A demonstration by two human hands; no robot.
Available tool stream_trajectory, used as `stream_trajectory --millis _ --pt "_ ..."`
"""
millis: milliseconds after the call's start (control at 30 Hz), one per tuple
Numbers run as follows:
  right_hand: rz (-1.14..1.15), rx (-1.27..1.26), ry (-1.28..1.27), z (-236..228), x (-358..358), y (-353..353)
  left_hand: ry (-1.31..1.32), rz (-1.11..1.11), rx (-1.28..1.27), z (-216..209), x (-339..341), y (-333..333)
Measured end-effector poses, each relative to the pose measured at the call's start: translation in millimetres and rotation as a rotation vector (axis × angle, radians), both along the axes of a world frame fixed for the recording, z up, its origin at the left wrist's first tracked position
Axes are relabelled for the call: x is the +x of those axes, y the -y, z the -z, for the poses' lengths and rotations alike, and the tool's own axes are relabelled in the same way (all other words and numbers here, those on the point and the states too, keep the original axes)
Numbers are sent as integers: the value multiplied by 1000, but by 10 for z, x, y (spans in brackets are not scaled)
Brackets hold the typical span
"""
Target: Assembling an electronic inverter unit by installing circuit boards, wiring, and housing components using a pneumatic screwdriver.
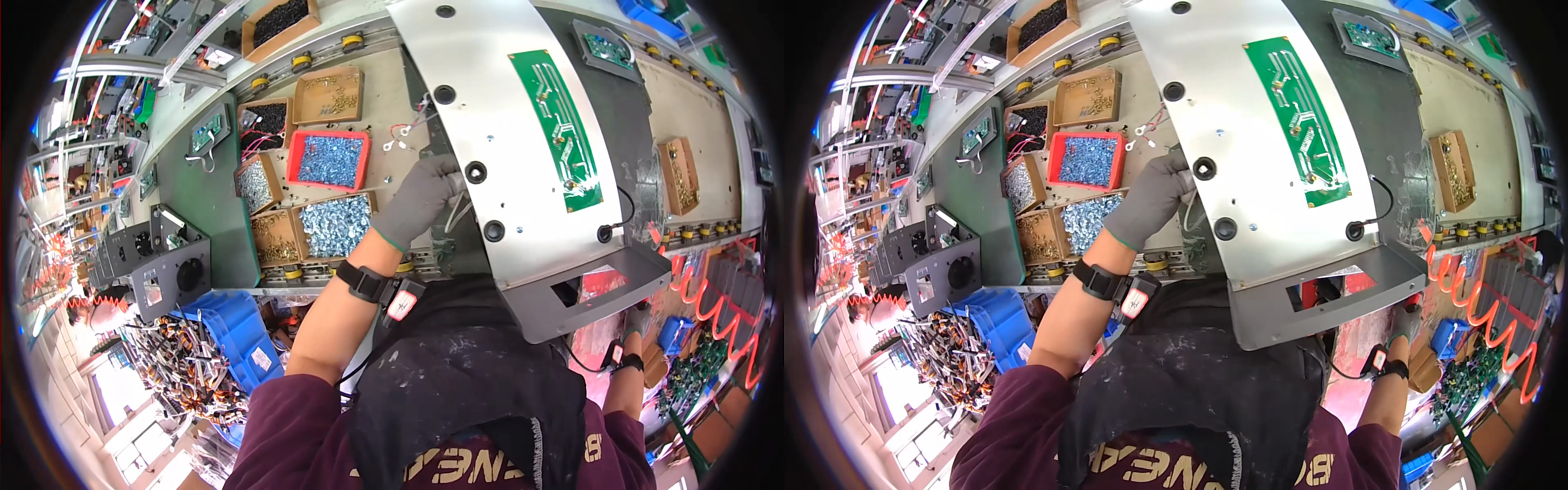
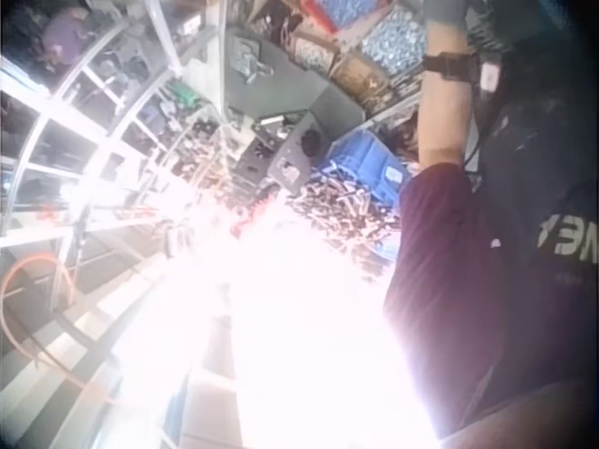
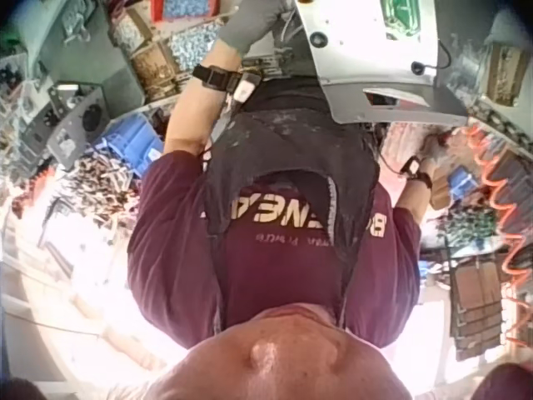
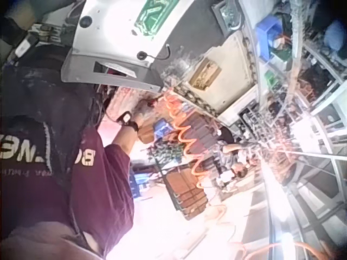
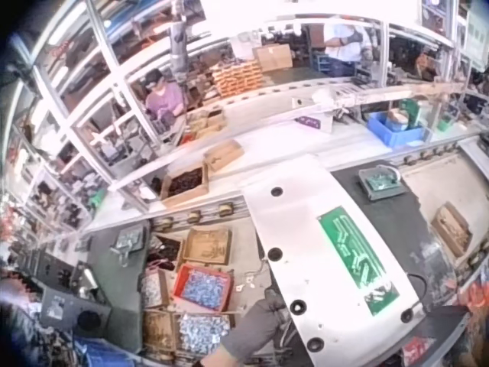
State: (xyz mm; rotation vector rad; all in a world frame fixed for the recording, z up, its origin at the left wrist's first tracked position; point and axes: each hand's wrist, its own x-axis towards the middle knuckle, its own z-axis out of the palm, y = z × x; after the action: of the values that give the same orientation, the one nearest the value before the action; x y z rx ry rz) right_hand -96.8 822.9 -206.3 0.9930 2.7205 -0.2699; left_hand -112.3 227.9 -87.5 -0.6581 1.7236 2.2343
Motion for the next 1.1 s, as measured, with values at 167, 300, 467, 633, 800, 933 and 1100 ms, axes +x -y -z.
stream_trajectory --millis 167,300,467,633,800,933,1100 --pt "-208 -89 -109 -561 52 330 -99 182 10 -61 -87 102" --pt "-295 -275 -706 -1610 -45 1059 -146 164 207 -73 -30 116" --pt "-785 -504 -745 -2940 -394 2908 -197 -22 297 -19 18 3" --pt "-1616 -314 127 -2896 -921 4537 -129 35 315 9 -49 46" --pt "-1748 49 423 -2510 -1029 5007 -88 180 302 -6 -85 238" --pt "-1877 -159 248 -2521 -1111 5034 -75 220 250 135 30 708" --pt "-1164 -822 -76 -2702 -1562 4903 10 270 146 473 14 1628"
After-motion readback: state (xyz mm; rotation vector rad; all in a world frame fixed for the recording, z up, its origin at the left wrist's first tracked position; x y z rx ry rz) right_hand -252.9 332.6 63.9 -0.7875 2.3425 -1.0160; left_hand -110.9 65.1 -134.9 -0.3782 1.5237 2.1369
